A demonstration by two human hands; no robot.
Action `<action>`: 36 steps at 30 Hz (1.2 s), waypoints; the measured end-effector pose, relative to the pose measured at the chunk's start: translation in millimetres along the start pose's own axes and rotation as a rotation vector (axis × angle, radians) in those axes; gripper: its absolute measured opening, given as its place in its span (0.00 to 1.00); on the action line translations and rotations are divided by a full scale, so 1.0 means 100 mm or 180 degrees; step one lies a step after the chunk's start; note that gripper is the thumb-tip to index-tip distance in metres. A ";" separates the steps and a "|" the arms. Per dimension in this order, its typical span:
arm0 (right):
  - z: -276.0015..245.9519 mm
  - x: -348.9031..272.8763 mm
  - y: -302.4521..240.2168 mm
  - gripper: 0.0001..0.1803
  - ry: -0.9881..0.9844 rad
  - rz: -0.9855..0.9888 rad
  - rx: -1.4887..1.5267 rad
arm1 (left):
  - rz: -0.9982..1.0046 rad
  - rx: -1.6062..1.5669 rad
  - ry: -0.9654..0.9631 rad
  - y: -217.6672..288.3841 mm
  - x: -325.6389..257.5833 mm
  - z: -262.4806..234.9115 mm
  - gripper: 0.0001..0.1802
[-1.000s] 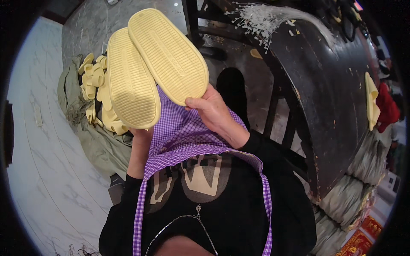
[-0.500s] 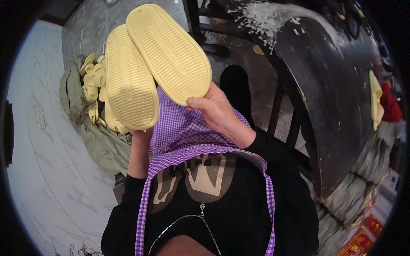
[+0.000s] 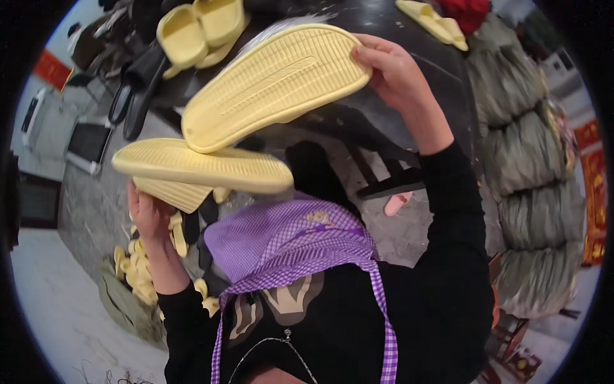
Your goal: The person secures pairs of slippers together using plastic fasteners on a table by hand. The person then reaches down to sort and handle additional slippers scattered on the floor.
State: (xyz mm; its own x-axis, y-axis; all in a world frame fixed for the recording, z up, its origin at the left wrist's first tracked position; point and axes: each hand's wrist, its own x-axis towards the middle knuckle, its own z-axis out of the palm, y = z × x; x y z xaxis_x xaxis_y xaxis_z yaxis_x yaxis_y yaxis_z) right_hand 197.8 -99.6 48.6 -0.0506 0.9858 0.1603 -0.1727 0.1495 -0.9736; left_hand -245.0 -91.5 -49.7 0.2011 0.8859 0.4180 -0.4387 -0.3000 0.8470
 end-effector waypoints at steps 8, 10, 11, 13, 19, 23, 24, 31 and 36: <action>-1.06 0.35 -0.44 0.19 0.0506 0.0395 0.0210 | -0.1575 -0.0884 -0.0634 -0.31 1.39 1.22 0.17; -1.29 0.41 -0.57 0.19 0.0599 0.0846 -0.0485 | -0.1738 -0.0506 -0.0921 -0.49 1.78 1.40 0.17; -1.40 0.40 -0.62 0.20 0.0669 0.1073 -0.0829 | -0.1920 -0.0163 -0.1209 -0.53 1.91 1.53 0.17; -1.51 0.44 -0.58 0.21 0.0730 0.1170 -0.0770 | -0.2199 -0.0516 -0.1276 -0.54 2.07 1.78 0.18; -1.50 0.42 -0.21 0.29 0.0666 0.0890 -0.0876 | -0.2713 -0.0974 -0.0125 -0.78 2.07 2.37 0.18; -1.19 0.17 0.02 0.34 0.0758 0.0402 -0.1771 | -0.2482 -0.1541 -0.0525 -1.13 2.00 2.50 0.18; -1.16 0.12 0.03 0.34 0.0764 0.0406 -0.1736 | -0.2403 -0.1741 -0.0646 -1.22 1.99 2.51 0.18; -1.25 -0.21 -0.08 0.36 0.0965 0.0018 -0.2728 | -0.2241 -0.2605 -0.0904 -1.60 1.98 2.44 0.17; -1.11 -0.41 -0.13 0.35 0.1116 0.0635 -0.2172 | -0.2369 -0.2404 -0.0772 -1.62 2.03 2.42 0.18</action>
State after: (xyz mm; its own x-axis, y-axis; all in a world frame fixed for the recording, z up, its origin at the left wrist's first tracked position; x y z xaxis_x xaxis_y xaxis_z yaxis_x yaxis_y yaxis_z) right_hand 310.8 -133.2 36.3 0.3152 0.9488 0.0222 0.4538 -0.1302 -0.8815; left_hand 79.2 51.9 -22.8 0.7707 0.6372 0.0074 -0.5438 0.6515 0.5289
